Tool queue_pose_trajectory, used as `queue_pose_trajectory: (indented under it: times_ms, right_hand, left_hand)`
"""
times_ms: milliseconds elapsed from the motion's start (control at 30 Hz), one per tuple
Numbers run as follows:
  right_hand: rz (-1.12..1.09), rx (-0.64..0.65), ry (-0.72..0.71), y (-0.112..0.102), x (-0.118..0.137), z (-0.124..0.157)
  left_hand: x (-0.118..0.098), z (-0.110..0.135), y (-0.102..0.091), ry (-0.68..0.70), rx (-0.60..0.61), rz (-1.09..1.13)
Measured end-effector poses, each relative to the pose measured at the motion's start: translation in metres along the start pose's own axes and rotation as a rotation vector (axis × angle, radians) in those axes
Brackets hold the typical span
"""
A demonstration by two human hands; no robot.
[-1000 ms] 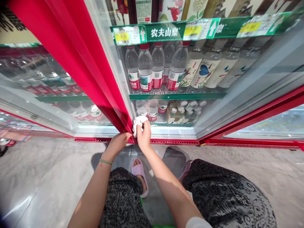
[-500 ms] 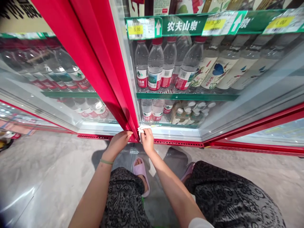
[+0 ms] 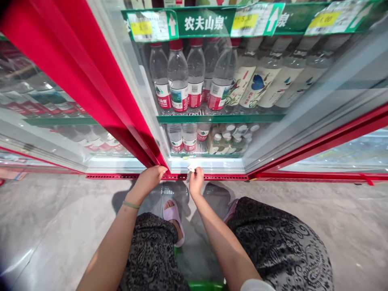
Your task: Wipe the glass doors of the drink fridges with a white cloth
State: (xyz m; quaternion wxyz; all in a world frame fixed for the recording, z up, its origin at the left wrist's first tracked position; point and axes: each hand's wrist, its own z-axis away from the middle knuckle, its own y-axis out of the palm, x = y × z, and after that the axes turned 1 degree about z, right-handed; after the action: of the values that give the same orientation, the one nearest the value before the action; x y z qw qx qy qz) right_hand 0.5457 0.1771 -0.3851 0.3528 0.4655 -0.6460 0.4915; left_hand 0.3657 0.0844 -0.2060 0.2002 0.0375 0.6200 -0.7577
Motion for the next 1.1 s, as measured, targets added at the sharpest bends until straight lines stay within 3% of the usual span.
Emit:
queue_pose_trajectory:
  times_ms: [167,267,500,600,733,833,900,1000,1100]
  right_hand:
    - [0.051,-0.305,0.138,-0.055,-0.027,-0.035]
    - [0.054,-0.379,0.136,-0.060,-0.018,-0.042]
    - [-0.055,-0.013,-0.085,0.010,0.044,-0.005]
    - [-0.069,0.010,-0.089,0.000,0.043,-0.010]
    - [-0.021,-0.215,0.016,-0.040,0.023,-0.033]
    - [0.008,-0.298,0.052,-0.044,0.018,-0.037]
    - [0.007,-0.217,0.014,-0.031,0.021,-0.029]
    - [-0.018,0.004,-0.069,-0.007,0.024,-0.013]
    - [-0.025,0.075,-0.065,-0.006,0.014,-0.007]
  left_hand:
    - [-0.017,-0.011,0.010,0.090,-0.017,-0.048]
    - [-0.024,-0.013,0.014,0.122,-0.010,-0.068]
    - [-0.024,-0.018,0.008,0.065,-0.052,-0.130]
    - [-0.022,-0.020,0.007,0.056,-0.073,-0.138]
    - [-0.024,-0.023,0.013,0.060,-0.084,-0.117]
    - [-0.025,-0.023,0.018,0.081,-0.096,-0.091]
    - [-0.026,-0.023,0.020,0.087,-0.106,-0.083]
    - [-0.027,-0.025,0.020,0.083,-0.129,-0.085]
    - [-0.030,-0.030,0.020,0.088,-0.137,-0.085]
